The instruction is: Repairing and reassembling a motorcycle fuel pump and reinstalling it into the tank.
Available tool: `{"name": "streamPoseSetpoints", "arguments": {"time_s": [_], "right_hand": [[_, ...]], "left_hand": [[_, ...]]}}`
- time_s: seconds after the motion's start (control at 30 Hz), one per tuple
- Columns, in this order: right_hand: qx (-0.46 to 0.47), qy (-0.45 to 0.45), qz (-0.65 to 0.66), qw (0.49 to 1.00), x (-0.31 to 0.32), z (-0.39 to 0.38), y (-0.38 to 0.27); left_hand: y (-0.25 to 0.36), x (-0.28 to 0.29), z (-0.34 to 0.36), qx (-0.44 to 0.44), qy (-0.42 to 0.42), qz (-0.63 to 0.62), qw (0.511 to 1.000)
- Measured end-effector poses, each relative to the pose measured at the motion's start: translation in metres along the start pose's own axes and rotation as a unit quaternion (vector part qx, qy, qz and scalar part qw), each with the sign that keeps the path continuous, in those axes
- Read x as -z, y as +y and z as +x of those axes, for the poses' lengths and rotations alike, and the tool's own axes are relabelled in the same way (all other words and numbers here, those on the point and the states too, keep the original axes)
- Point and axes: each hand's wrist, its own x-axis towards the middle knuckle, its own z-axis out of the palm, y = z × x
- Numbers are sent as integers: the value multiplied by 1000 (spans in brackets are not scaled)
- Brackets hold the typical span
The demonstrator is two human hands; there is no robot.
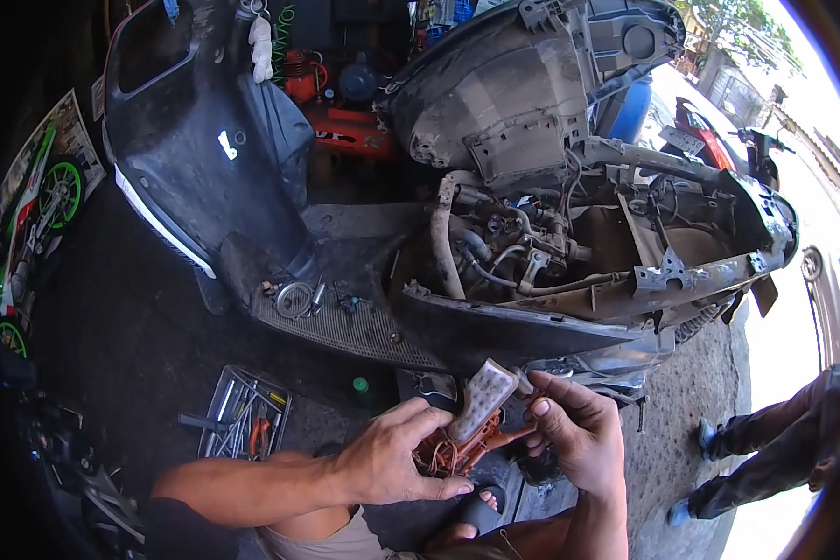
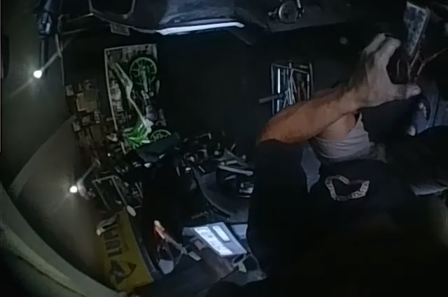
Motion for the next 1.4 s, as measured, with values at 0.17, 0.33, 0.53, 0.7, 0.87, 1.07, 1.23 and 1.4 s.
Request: {"name": "streamPoseSetpoints", "arguments": {"time_s": [0.17,0.33,0.53,0.7,0.87,1.07,1.23,1.4], "right_hand": [[-21,-21,-1,1000,3,3,1],[-22,-15,29,999,-3,6,3],[-23,-4,42,999,-5,8,11],[-45,-14,54,997,-5,8,6],[-29,-51,35,998,-1,7,3],[-41,-74,53,995,5,8,7],[-43,-58,59,996,0,8,1],[-54,-60,41,996,3,9,4]], "left_hand": [[0,-4,3,-8,1,15,1000],[2,-6,4,-20,2,25,999],[5,-6,6,-10,-12,3,1000],[7,-3,6,14,-30,-35,999],[7,-3,7,10,-40,-31,999],[9,-1,7,15,-42,-51,998],[9,0,8,13,-44,-64,997],[8,0,8,22,-59,-75,995]]}}
